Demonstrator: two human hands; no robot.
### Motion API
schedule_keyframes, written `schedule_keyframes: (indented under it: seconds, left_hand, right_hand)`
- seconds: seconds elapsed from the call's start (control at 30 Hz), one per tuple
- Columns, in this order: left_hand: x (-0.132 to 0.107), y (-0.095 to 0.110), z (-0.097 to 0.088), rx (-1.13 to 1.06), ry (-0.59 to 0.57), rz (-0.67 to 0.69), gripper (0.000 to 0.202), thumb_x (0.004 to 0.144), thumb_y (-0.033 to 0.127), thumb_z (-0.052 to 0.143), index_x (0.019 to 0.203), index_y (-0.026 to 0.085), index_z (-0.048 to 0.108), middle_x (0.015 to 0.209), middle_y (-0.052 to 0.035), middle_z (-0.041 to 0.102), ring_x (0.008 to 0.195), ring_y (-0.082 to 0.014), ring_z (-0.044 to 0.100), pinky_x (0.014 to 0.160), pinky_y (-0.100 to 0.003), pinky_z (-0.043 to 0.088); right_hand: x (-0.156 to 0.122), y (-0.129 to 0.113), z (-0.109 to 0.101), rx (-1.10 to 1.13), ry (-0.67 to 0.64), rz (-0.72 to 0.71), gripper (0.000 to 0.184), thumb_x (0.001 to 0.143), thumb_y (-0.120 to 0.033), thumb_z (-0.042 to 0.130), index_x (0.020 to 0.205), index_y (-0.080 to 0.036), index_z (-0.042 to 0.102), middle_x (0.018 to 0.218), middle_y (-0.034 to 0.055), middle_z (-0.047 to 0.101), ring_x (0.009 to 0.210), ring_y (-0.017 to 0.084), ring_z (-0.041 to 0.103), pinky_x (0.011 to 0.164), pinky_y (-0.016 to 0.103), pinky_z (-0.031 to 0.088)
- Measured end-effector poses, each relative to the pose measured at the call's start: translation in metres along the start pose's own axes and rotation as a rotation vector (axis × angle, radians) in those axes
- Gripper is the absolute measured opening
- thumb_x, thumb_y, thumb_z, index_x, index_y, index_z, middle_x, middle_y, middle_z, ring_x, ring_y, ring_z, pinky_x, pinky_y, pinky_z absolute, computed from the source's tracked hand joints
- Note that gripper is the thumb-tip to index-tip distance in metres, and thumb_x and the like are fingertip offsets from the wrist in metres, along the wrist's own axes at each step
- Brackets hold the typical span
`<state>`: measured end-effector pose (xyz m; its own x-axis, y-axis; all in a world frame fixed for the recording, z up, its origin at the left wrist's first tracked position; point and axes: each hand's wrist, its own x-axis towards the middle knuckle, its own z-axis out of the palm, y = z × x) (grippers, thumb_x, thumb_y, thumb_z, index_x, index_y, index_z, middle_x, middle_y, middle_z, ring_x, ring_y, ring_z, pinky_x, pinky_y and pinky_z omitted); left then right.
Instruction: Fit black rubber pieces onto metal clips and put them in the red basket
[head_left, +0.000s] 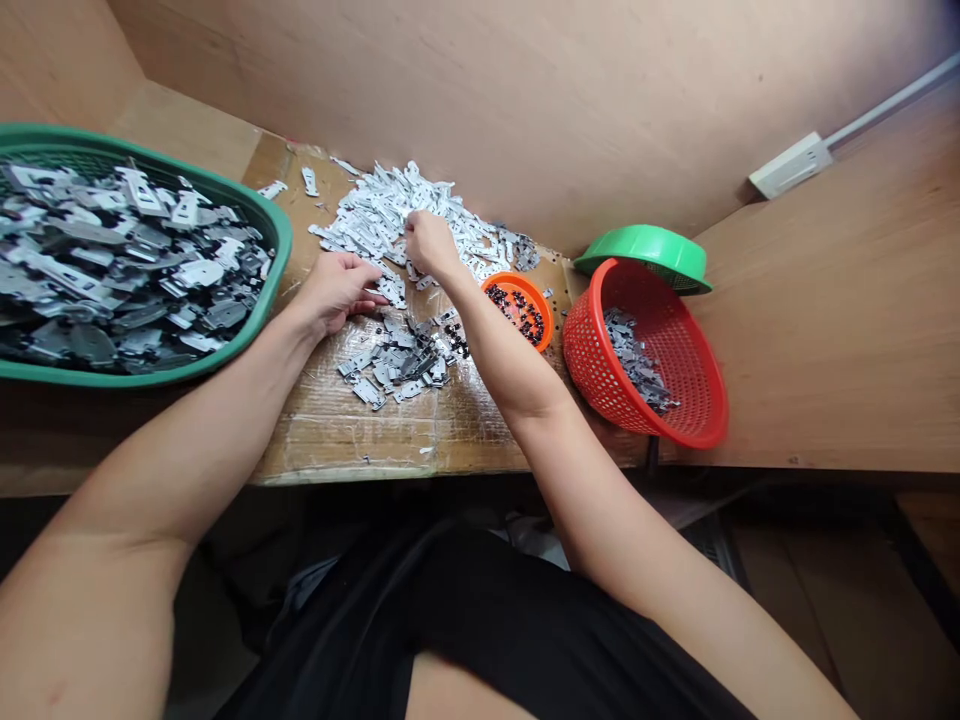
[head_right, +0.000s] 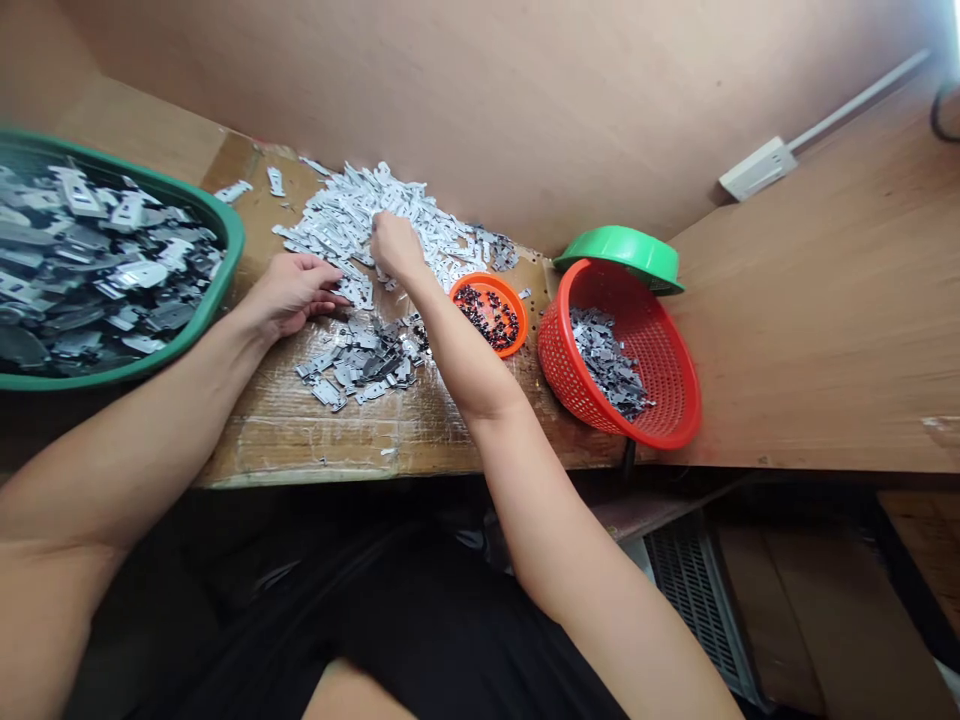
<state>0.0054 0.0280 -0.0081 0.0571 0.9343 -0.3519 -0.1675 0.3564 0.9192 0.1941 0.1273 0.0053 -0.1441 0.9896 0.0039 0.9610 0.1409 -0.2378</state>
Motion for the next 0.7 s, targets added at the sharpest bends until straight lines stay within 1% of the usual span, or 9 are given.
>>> schedule_keyframes:
  seconds: [0.07, 0.1, 0.17, 0.27, 0.33, 0.43, 0.53, 0.6, 0.7]
  left_hand:
    - [0.001, 0.000, 0.001, -0.004, 0.009, -0.008, 0.032, 0.094, -0.003, 0.086, 0.085, 0.023, 0.069, 0.074, -0.0027, 0.071, 0.064, -0.0190, 0.080, 0.053, -0.023, 0.048]
    - [0.002, -0.001, 0.001, -0.003, 0.012, -0.012, 0.032, 0.094, -0.003, 0.087, 0.086, 0.023, 0.069, 0.074, -0.0029, 0.071, 0.063, -0.0190, 0.079, 0.053, -0.023, 0.048]
    - [0.005, -0.002, 0.000, 0.007, 0.014, -0.014, 0.033, 0.094, -0.002, 0.088, 0.087, 0.023, 0.068, 0.076, -0.0036, 0.072, 0.064, -0.0189, 0.079, 0.055, -0.023, 0.048]
    - [0.011, -0.005, -0.002, 0.021, 0.009, -0.005, 0.035, 0.094, 0.001, 0.093, 0.089, 0.024, 0.067, 0.079, -0.0046, 0.075, 0.067, -0.0200, 0.081, 0.055, -0.023, 0.048]
    - [0.013, -0.006, -0.003, 0.021, 0.009, -0.003, 0.038, 0.092, 0.001, 0.096, 0.090, 0.025, 0.065, 0.080, -0.0051, 0.076, 0.068, -0.0212, 0.082, 0.055, -0.023, 0.047]
    - [0.015, -0.008, -0.003, 0.013, 0.011, -0.003, 0.037, 0.092, 0.001, 0.095, 0.089, 0.024, 0.066, 0.078, -0.0056, 0.075, 0.067, -0.0215, 0.082, 0.055, -0.024, 0.048]
    - [0.015, -0.010, -0.003, 0.003, 0.003, 0.005, 0.033, 0.091, 0.001, 0.092, 0.088, 0.024, 0.067, 0.078, -0.0069, 0.076, 0.069, -0.0213, 0.081, 0.055, -0.024, 0.050]
    - [0.015, -0.011, -0.001, -0.006, 0.007, 0.011, 0.034, 0.090, 0.002, 0.092, 0.088, 0.024, 0.066, 0.077, -0.0068, 0.076, 0.070, -0.0212, 0.081, 0.055, -0.023, 0.052]
    - [0.015, -0.013, 0.002, -0.025, 0.026, 0.017, 0.035, 0.091, 0.003, 0.093, 0.088, 0.025, 0.065, 0.078, -0.0052, 0.074, 0.068, -0.0196, 0.079, 0.053, -0.021, 0.052]
  right_hand:
    - [0.009, 0.009, -0.003, -0.036, -0.097, -0.151, 0.047, 0.111, 0.008, 0.055, 0.138, -0.007, 0.090, 0.138, 0.0177, 0.085, 0.118, 0.024, 0.064, 0.117, 0.039, 0.048]
    - [0.011, 0.016, -0.004, -0.054, -0.134, -0.220, 0.049, 0.107, 0.011, 0.056, 0.135, -0.009, 0.091, 0.138, 0.0172, 0.085, 0.121, 0.025, 0.065, 0.121, 0.039, 0.048]
    - [0.011, 0.031, -0.005, -0.079, -0.159, -0.289, 0.041, 0.105, 0.005, 0.061, 0.126, -0.012, 0.091, 0.137, 0.0176, 0.083, 0.127, 0.029, 0.066, 0.126, 0.043, 0.049]
    - [0.001, 0.051, -0.002, -0.077, -0.112, -0.304, 0.023, 0.107, -0.007, 0.069, 0.117, -0.018, 0.087, 0.138, 0.0187, 0.079, 0.130, 0.035, 0.066, 0.127, 0.050, 0.053]
    - [-0.009, 0.062, 0.001, -0.056, -0.070, -0.306, 0.018, 0.109, -0.010, 0.070, 0.116, -0.021, 0.082, 0.138, 0.0185, 0.078, 0.129, 0.036, 0.066, 0.125, 0.053, 0.056]
    - [-0.025, 0.074, 0.005, 0.014, 0.020, -0.274, 0.017, 0.113, -0.011, 0.068, 0.114, -0.026, 0.075, 0.126, 0.0151, 0.078, 0.122, 0.036, 0.065, 0.122, 0.055, 0.057]
    - [-0.046, 0.076, 0.006, 0.090, 0.137, -0.251, 0.017, 0.115, -0.012, 0.068, 0.111, -0.028, 0.070, 0.116, 0.0121, 0.076, 0.116, 0.035, 0.065, 0.118, 0.056, 0.058]
    - [-0.064, 0.069, 0.005, 0.118, 0.181, -0.257, 0.017, 0.117, -0.012, 0.066, 0.110, -0.028, 0.069, 0.115, 0.0122, 0.076, 0.114, 0.034, 0.066, 0.116, 0.056, 0.057]
    - [-0.092, 0.047, 0.001, 0.150, 0.145, -0.284, 0.018, 0.119, -0.012, 0.064, 0.108, -0.026, 0.070, 0.116, 0.0126, 0.077, 0.110, 0.032, 0.066, 0.112, 0.053, 0.057]
